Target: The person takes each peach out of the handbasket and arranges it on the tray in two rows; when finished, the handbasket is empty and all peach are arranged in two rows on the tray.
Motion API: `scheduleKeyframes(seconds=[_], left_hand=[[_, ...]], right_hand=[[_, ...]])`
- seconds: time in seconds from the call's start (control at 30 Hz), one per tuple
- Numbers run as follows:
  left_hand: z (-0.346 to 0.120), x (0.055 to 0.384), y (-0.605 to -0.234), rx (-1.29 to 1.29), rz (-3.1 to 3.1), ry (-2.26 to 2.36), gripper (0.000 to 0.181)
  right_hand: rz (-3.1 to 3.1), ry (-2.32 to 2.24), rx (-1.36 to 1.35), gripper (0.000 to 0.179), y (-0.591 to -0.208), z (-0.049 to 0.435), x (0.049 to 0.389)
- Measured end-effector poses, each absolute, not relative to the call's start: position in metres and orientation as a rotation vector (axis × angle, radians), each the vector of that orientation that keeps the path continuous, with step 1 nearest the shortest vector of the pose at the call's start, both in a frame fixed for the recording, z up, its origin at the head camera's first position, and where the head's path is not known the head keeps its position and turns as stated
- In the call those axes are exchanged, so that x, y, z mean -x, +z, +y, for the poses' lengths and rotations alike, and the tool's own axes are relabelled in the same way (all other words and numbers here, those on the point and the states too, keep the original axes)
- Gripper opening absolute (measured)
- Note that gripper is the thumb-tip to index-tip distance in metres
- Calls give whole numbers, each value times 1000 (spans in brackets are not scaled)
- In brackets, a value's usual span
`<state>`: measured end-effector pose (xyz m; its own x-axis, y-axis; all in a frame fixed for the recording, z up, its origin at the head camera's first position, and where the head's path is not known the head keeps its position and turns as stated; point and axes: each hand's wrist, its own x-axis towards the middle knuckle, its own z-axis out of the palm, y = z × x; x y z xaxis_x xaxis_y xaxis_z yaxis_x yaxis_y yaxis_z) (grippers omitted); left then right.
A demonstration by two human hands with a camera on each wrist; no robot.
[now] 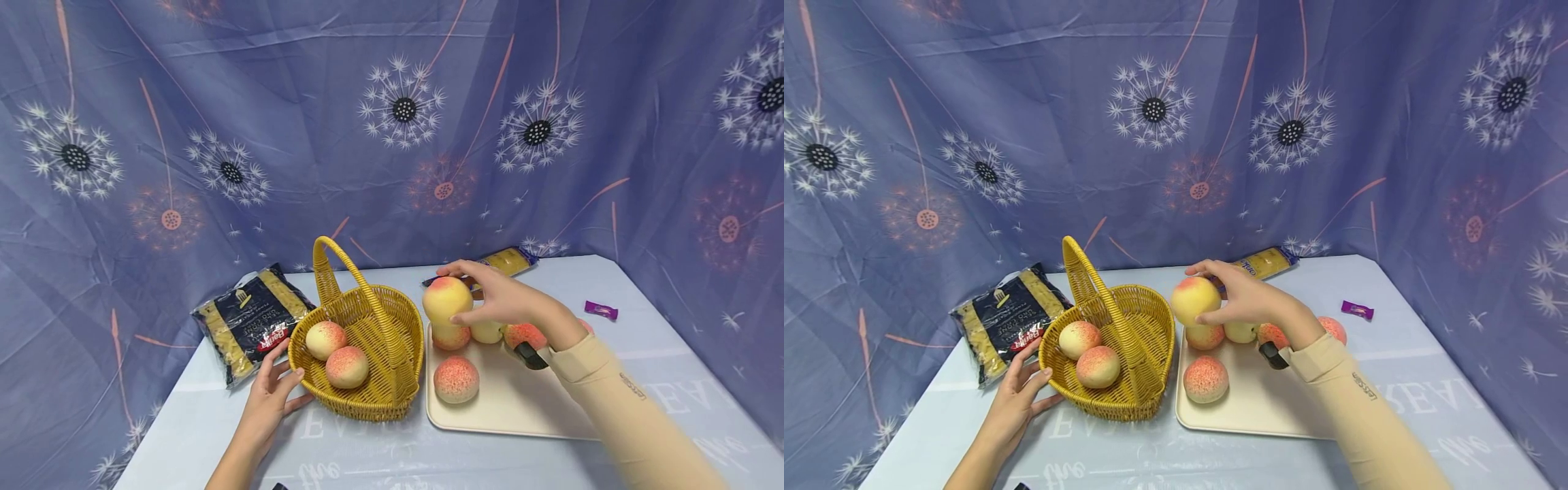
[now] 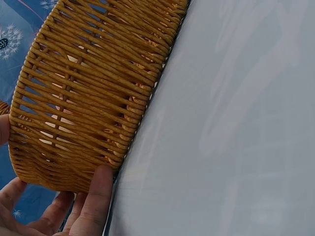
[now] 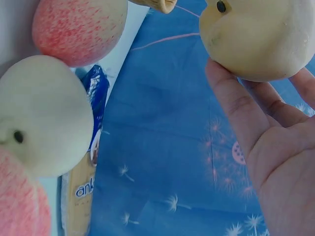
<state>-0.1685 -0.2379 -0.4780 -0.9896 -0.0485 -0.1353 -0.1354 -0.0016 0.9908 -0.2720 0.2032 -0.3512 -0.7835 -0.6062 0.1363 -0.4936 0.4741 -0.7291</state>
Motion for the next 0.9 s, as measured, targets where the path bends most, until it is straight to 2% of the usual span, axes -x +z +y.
scheduleKeyframes(seconds=[0.67,0.9], left_hand=[[-237,169,-476,198,2181,2167,70],[-237,168,-476,197,2182,2169,70]], right_hand=[[2600,-1370,748,77,-368,246,228],[2587,-1379,787,73,-379,255,219]])
